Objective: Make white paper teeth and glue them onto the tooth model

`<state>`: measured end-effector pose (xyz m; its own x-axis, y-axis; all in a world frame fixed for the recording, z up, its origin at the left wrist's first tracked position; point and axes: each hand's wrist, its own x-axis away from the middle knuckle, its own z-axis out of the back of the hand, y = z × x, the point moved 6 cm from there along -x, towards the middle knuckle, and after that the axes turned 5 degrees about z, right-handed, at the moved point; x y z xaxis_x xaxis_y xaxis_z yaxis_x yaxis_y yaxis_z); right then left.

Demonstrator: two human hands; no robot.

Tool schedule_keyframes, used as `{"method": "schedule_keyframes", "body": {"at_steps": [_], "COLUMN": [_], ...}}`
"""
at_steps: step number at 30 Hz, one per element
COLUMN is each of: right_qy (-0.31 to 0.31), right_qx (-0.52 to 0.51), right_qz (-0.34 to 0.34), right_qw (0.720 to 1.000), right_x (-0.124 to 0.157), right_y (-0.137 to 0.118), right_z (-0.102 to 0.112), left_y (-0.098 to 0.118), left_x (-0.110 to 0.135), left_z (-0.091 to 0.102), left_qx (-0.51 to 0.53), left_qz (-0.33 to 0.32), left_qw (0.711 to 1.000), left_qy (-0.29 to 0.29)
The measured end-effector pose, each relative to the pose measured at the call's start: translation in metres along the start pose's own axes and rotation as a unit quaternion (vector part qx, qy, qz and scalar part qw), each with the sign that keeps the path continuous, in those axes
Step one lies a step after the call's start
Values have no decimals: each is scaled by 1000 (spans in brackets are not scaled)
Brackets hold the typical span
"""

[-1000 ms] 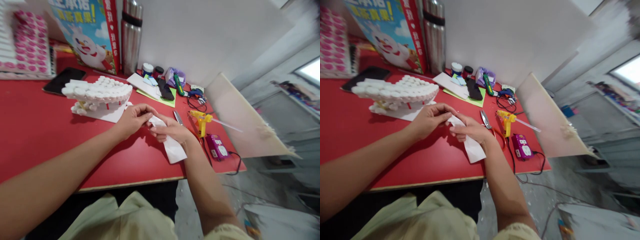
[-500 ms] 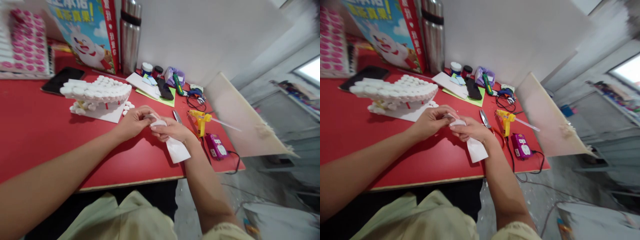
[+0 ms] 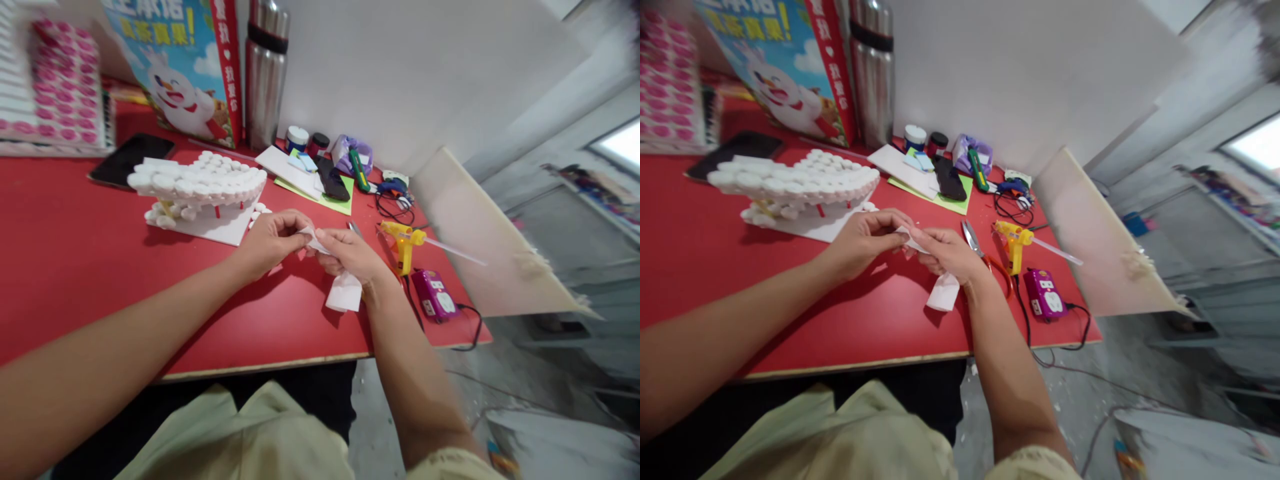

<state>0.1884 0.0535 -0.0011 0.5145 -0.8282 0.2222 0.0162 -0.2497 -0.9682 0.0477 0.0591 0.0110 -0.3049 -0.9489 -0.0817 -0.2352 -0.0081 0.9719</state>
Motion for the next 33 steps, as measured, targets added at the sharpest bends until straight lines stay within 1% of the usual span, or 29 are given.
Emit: {"method": "schedule_keyframes", "body": {"at_steps": [4, 6, 8, 10, 12, 14, 17, 19, 23, 25, 27, 30, 31, 33], "right_qy": [14, 19, 22, 26, 29, 25, 18, 15, -13, -31, -42, -33, -29, -25], "right_qx": [15, 26, 39, 54, 73, 92, 88, 63, 10, -14, -44, -75, -81, -92], "right_qz": [29, 41, 52, 57, 61, 66, 66, 51, 8, -7, -19, -25, -25, -24], "right_qw": [999, 999, 998, 997, 995, 993, 994, 997, 1000, 999, 998, 996, 996, 995], "right_x": [0, 0, 0, 0, 0, 1, 2, 4, 9, 9, 7, 3, 2, 1], "right_y": [-3, -4, -5, -6, -7, -8, -9, -7, -3, -1, 0, 1, 1, 2], "right_z": [2, 3, 4, 5, 6, 6, 6, 7, 8, 7, 6, 4, 3, 3], "left_y": [-8, -11, -14, -16, -16, -14, -9, -6, -3, 0, 6, 14, 14, 11], "left_x": [-2, -3, -3, -2, -1, -1, 0, 0, 1, 0, 0, 1, 1, 0], "left_z": [5, 4, 0, -3, -4, -5, -4, -4, -3, -2, 0, 2, 3, 3], "left_qx": [41, 69, 91, 70, 15, -20, -30, -31, -36, -76, -142, -211, -215, -205], "left_qz": [38, 59, 83, 103, 105, 89, 54, 39, 21, -4, -49, -111, -117, -109], "left_qw": [998, 996, 992, 991, 993, 995, 997, 998, 997, 996, 988, 971, 969, 972], "left_qy": [17, 4, -22, -40, -47, -50, -51, -49, -58, -56, -41, -23, -22, -25]}}
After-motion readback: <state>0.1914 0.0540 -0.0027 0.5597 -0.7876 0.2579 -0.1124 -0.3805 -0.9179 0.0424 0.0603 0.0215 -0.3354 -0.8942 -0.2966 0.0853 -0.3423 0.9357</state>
